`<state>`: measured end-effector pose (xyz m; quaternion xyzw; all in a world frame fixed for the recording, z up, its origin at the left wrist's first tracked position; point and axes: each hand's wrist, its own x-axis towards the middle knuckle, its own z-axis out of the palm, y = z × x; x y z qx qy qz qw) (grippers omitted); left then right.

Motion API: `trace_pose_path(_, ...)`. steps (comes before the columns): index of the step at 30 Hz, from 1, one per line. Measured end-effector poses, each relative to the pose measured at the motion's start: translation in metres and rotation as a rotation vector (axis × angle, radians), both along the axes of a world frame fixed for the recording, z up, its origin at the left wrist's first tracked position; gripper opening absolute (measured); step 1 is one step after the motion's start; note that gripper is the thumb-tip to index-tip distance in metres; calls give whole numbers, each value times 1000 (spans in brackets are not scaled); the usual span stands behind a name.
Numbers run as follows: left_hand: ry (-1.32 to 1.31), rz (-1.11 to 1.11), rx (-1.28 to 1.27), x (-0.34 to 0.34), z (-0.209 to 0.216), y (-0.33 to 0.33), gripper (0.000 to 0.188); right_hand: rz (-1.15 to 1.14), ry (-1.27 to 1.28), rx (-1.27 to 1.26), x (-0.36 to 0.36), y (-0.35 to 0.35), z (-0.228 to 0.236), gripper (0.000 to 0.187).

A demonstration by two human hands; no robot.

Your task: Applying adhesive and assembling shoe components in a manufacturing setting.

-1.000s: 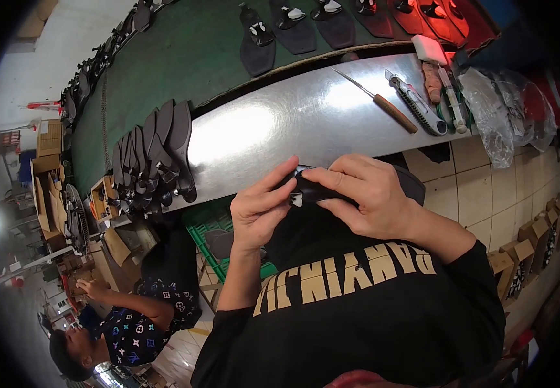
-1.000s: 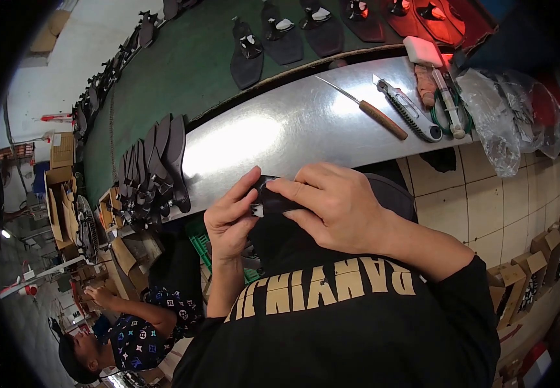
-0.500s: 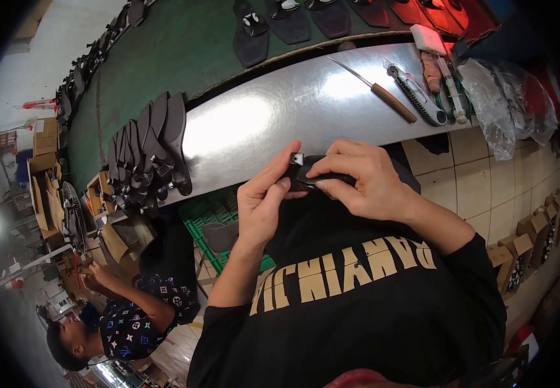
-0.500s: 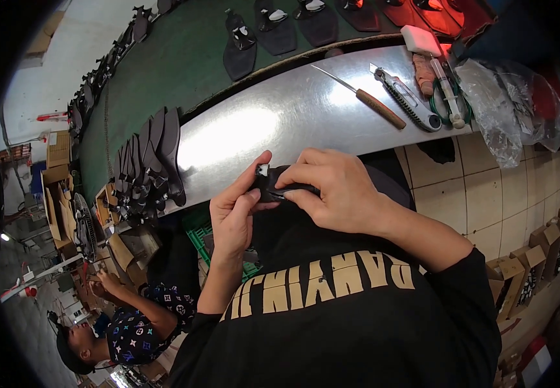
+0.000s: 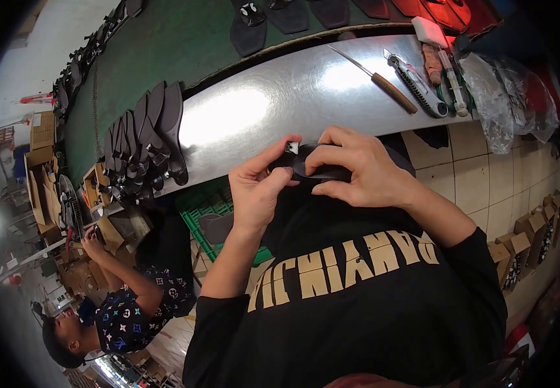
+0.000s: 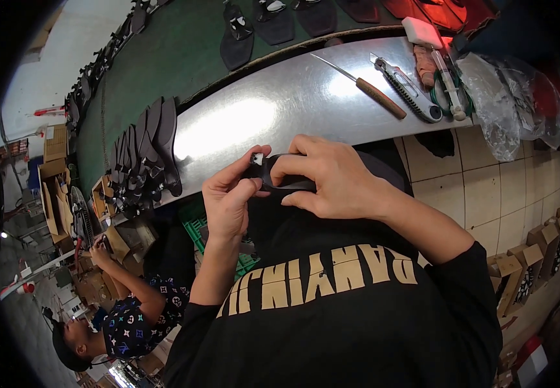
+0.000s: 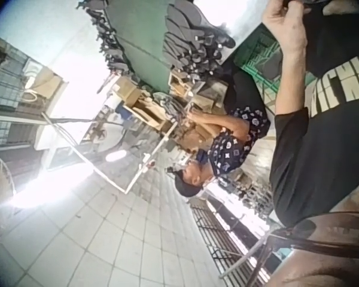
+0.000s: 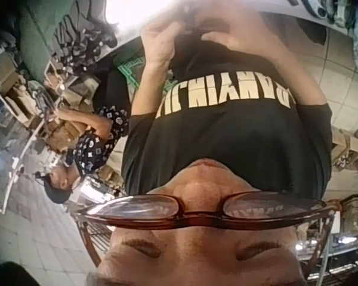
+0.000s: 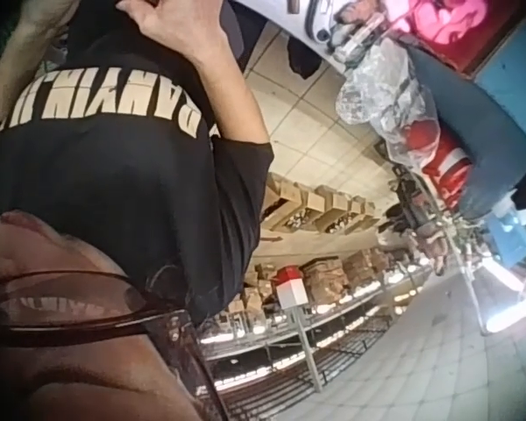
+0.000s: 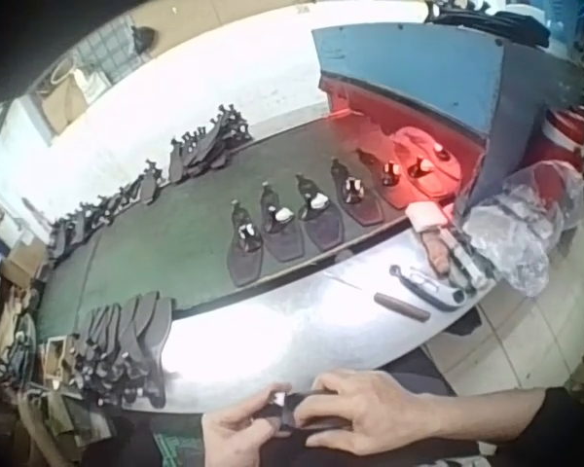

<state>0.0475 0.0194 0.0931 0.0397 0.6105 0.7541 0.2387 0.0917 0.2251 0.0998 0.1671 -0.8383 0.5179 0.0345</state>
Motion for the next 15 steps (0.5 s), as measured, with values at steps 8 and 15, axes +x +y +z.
trace_pose_path(8, -36, 7, -20, -2, 4, 3, 42, -103, 37, 7, 6, -8, -10, 22)
trace_pose_path(15, -313, -80, 114, -8, 22, -3, 47, -118, 361, 35, 8, -6, -13, 26)
